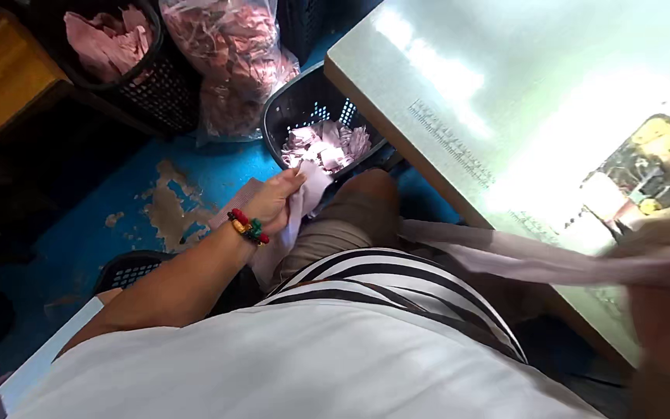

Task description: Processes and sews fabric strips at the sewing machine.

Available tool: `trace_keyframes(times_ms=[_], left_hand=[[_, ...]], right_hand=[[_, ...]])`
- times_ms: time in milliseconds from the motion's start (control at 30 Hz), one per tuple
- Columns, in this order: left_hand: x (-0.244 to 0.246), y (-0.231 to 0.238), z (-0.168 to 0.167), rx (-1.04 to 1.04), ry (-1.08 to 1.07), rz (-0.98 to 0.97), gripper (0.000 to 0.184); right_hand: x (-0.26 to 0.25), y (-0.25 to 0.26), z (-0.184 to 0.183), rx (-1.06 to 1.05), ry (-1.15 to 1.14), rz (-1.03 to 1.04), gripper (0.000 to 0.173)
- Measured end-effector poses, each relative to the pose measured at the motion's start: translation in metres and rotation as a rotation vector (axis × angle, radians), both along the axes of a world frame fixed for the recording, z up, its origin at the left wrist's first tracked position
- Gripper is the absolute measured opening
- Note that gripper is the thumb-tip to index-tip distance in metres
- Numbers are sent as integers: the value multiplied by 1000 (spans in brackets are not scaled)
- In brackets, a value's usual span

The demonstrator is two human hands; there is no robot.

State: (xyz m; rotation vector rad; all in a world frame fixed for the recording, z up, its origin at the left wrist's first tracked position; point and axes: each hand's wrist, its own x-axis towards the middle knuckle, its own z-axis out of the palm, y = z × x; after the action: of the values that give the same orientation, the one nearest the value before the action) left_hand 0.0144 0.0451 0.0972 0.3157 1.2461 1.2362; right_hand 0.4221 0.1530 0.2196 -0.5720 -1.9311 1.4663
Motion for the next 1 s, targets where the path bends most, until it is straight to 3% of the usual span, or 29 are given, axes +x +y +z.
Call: trace_keyframes(times_ms=[100,267,400,533,633,733,1000], left_hand=[[36,23,55,272,-157,-128,28],[100,49,86,529,-233,-329,45],[121,87,109,584,-257,-301,48],[151,92,119,547,-308,-496,37],[170,115,130,567,-419,-580,35],[179,138,154,623,-403,-550,34],[150,176,186,775,-271,-315,28]], right_hand=[[-79,-22,-19,-105,-91,40,3],[-109,-21,-39,-165,-100,-51,5],[-88,-24,-26,-225,65,-185,3],[-61,-25,-12,-248,158,-156,6],[-38,-27,-5,-61,-40,-122,9],[-10,-33,-8,180,-223,-235,15],[48,-62,-28,366,-624,-394,18]])
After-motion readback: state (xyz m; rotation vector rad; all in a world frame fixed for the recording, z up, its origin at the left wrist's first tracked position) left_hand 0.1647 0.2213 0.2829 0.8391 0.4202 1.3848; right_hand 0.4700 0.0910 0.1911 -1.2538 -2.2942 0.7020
